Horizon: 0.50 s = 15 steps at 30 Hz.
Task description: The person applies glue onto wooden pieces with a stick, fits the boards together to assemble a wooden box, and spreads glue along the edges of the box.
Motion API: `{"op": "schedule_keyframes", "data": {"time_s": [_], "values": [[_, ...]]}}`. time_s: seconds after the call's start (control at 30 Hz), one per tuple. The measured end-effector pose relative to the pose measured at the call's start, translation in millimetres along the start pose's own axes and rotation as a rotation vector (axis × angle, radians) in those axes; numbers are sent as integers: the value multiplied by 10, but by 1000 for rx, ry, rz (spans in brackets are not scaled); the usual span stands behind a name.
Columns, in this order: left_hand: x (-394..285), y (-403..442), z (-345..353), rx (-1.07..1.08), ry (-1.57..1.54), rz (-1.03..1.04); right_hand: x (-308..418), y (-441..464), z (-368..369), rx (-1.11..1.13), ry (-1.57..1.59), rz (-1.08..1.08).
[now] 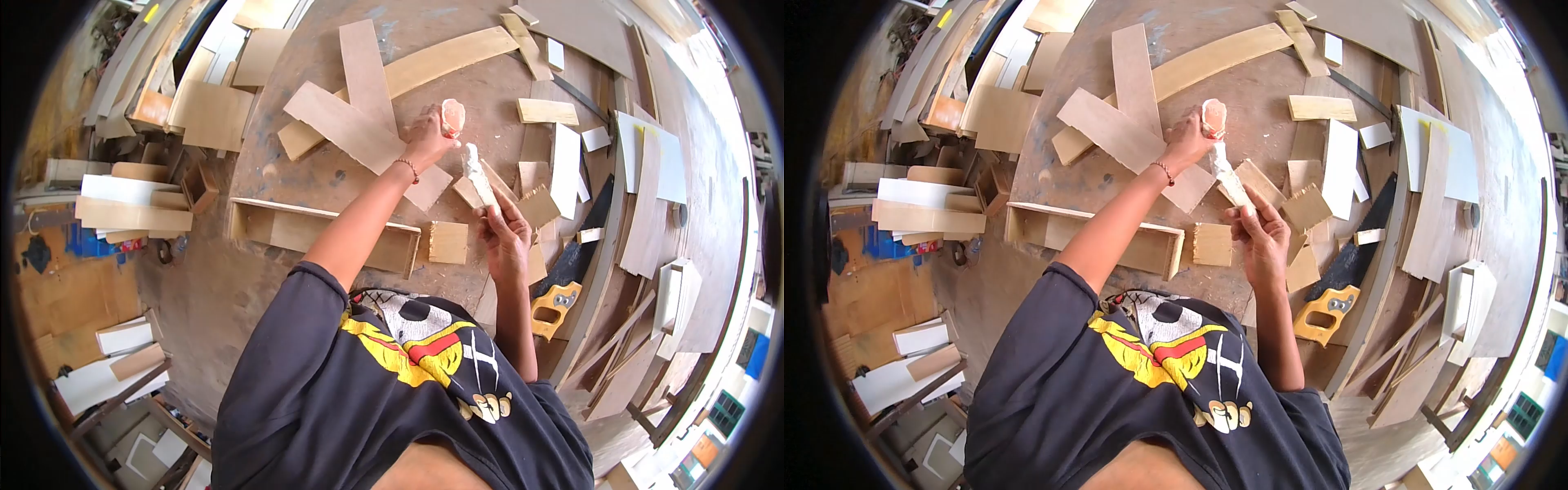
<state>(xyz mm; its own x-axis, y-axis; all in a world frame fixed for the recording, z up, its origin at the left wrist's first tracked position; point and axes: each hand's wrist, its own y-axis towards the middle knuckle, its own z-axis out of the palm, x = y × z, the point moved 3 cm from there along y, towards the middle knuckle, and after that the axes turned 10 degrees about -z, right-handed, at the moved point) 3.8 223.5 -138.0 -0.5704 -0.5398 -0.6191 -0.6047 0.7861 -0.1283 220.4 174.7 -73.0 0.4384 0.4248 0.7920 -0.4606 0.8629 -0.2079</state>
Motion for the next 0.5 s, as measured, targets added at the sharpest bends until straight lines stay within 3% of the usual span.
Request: {"op": "schedule_keyframes", "data": {"time_s": [0.1,0.17,0.3,0.37,0.43,0.5], "values": [[2,-25,4,7,46,37,-36,-19,-93,-4,-44,-1],[13,-150,-53,-185,337,-60,-2,-71,-97,17,-102,-23],[67,-370,-527,-287,282,14,-4,-225,-146,66,-155,-63],[14,-700,-958,-310,-145,257,5,-319,-139,89,-228,-96],[-18,-1211,-1341,-417,-296,336,34,-422,-87,115,-382,-117],[99,-1740,-1432,-425,-401,234,25,-519,-62,143,-536,-135]]}}
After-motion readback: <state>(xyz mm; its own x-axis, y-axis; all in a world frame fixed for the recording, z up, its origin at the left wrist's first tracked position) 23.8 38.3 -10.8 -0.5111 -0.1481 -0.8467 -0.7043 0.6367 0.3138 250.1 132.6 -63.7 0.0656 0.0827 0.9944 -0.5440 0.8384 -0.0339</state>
